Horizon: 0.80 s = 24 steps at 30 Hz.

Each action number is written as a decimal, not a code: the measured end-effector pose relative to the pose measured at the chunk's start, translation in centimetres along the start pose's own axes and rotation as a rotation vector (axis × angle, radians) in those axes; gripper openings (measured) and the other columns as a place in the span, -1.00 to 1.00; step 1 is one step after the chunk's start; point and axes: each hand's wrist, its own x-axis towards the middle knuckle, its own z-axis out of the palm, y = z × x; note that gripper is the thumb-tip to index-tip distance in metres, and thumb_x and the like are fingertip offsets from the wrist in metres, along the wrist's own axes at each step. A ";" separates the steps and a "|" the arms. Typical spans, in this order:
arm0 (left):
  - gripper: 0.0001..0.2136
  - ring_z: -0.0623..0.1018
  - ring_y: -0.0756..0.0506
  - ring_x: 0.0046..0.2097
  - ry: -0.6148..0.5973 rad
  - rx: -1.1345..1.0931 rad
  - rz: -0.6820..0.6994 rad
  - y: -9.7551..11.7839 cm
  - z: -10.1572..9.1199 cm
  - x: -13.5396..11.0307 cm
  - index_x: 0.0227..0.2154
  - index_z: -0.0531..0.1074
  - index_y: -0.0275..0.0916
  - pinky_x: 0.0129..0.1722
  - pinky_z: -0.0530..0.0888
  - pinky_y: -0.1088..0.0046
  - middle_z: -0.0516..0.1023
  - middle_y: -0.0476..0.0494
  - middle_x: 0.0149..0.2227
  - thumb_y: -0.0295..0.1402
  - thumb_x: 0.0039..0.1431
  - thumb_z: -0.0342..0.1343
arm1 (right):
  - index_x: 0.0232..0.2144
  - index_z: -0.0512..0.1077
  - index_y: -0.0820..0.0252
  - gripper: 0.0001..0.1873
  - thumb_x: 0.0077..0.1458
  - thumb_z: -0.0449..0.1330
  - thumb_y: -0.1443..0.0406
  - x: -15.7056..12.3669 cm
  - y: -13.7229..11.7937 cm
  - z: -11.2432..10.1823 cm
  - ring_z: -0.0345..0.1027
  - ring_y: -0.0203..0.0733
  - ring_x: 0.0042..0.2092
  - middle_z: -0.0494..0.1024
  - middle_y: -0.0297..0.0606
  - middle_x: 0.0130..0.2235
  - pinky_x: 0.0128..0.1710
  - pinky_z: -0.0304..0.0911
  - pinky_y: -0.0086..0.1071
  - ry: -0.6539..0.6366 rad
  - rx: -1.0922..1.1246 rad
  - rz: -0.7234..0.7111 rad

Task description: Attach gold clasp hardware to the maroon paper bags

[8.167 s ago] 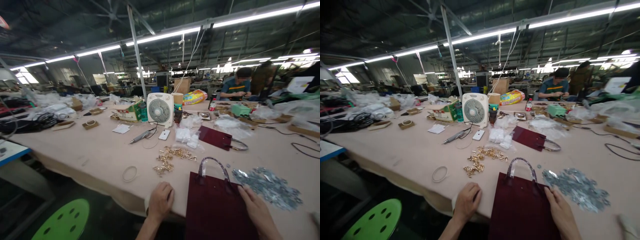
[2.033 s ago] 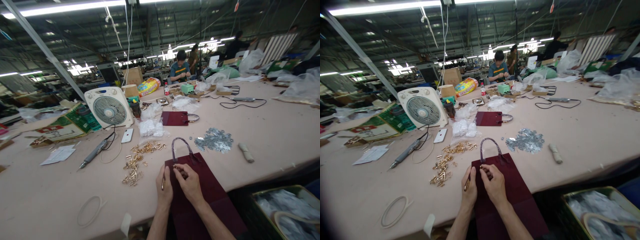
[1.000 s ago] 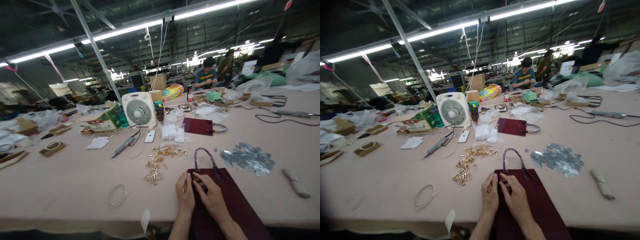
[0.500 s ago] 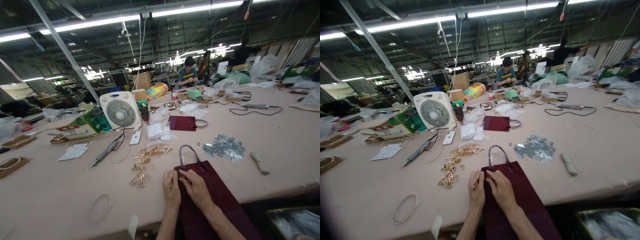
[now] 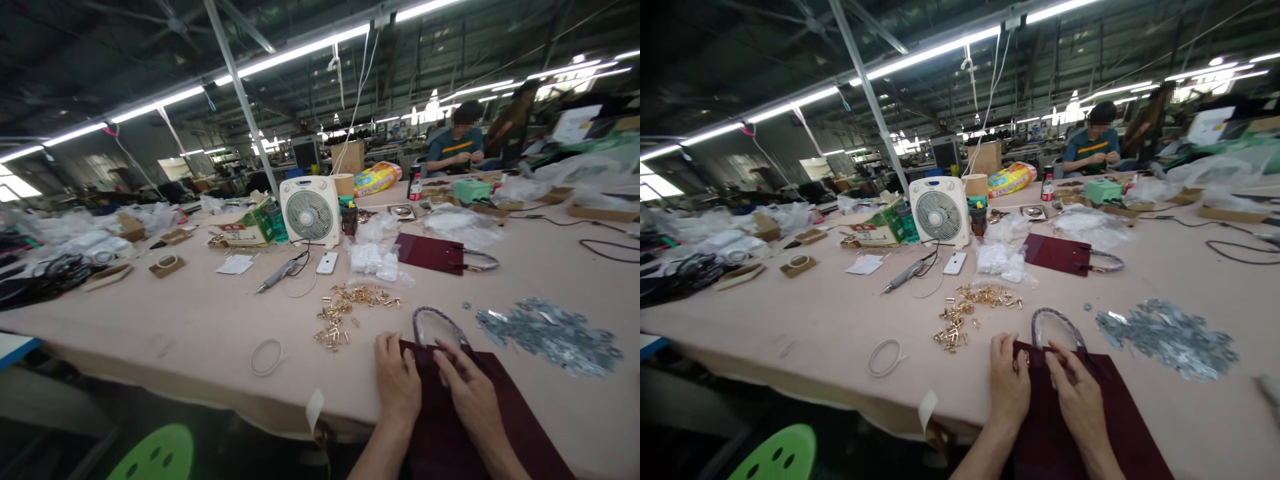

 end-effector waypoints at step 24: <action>-0.72 0.55 -0.41 0.01 -0.078 -0.019 0.029 -2.3 0.4 0.6 -0.13 0.60 -0.20 0.17 0.37 -0.05 0.63 -0.43 -0.10 -0.28 0.20 0.06 | -0.36 0.64 0.20 -0.87 -0.06 0.38 0.39 8.4 -7.4 14.9 0.50 0.00 -0.09 0.61 -0.08 -0.11 -0.04 0.35 -0.23 -0.744 -0.543 -0.378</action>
